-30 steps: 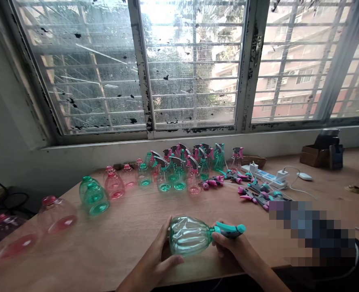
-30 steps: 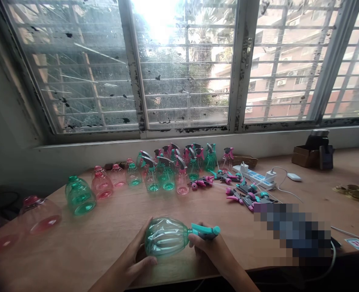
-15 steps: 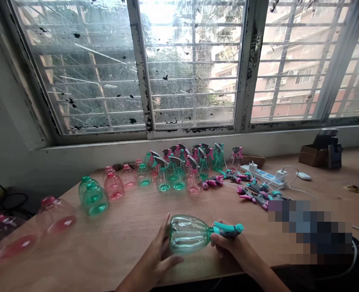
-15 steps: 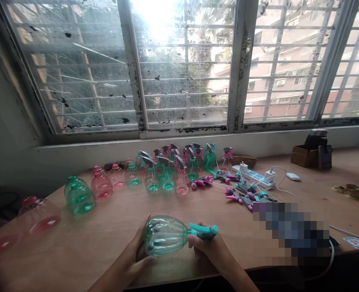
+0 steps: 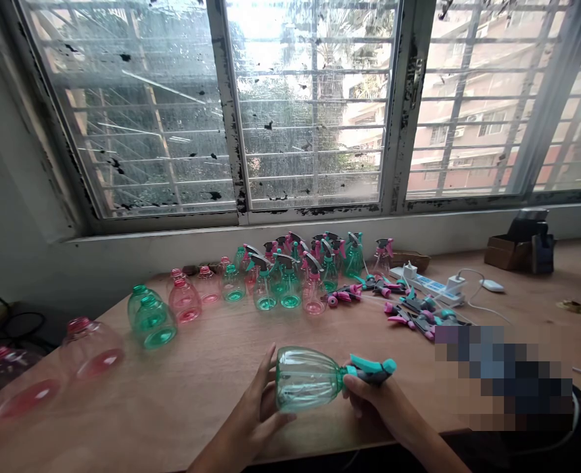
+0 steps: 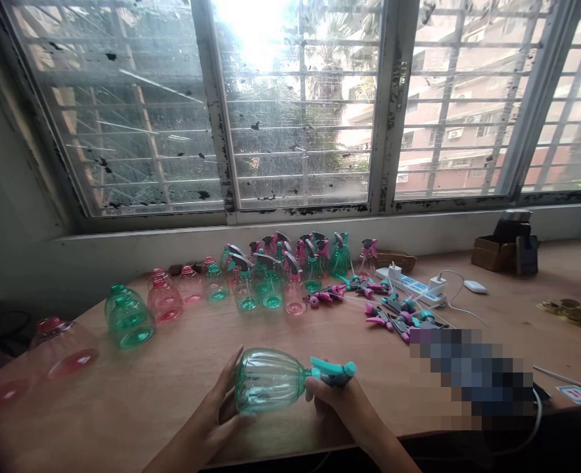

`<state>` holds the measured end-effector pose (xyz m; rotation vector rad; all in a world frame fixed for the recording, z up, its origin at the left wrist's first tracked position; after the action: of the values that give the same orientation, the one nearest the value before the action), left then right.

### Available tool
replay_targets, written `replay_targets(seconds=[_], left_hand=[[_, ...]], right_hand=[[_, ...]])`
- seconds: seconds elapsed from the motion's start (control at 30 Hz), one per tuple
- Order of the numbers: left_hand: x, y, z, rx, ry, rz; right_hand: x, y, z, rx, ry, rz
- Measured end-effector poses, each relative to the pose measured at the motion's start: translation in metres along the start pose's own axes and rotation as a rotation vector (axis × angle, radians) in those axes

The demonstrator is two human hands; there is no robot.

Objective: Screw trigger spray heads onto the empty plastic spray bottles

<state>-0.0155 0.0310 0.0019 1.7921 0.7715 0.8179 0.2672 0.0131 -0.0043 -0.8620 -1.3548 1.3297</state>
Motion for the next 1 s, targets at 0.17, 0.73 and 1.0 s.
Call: replay_targets(seconds=[0.17, 0.73, 1.0], left_hand=[[0.000, 0.006, -0.001, 0.012, -0.064, -0.014], [-0.006, 0.027, 0.005, -0.061, -0.034, -0.020], [-0.008, 0.032, 0.004, 0.028, -0.028, -0.054]], right_hand=[[0.001, 0.001, 0.000, 0.017, -0.007, 0.013], [0.000, -0.005, 0.002, 0.006, -0.007, 0.006], [0.000, 0.000, 0.001, -0.004, 0.018, 0.021]])
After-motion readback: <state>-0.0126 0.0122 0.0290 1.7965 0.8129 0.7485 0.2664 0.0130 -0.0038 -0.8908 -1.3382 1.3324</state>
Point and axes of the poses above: each hand's wrist, its own x-axis towards the middle knuckle, its own z-axis out of the palm, y = z × x, the point moved 1 cm from there along x, towards the middle knuckle, and after that the axes turned 5 degrees about -y, right-handed, at the moved point
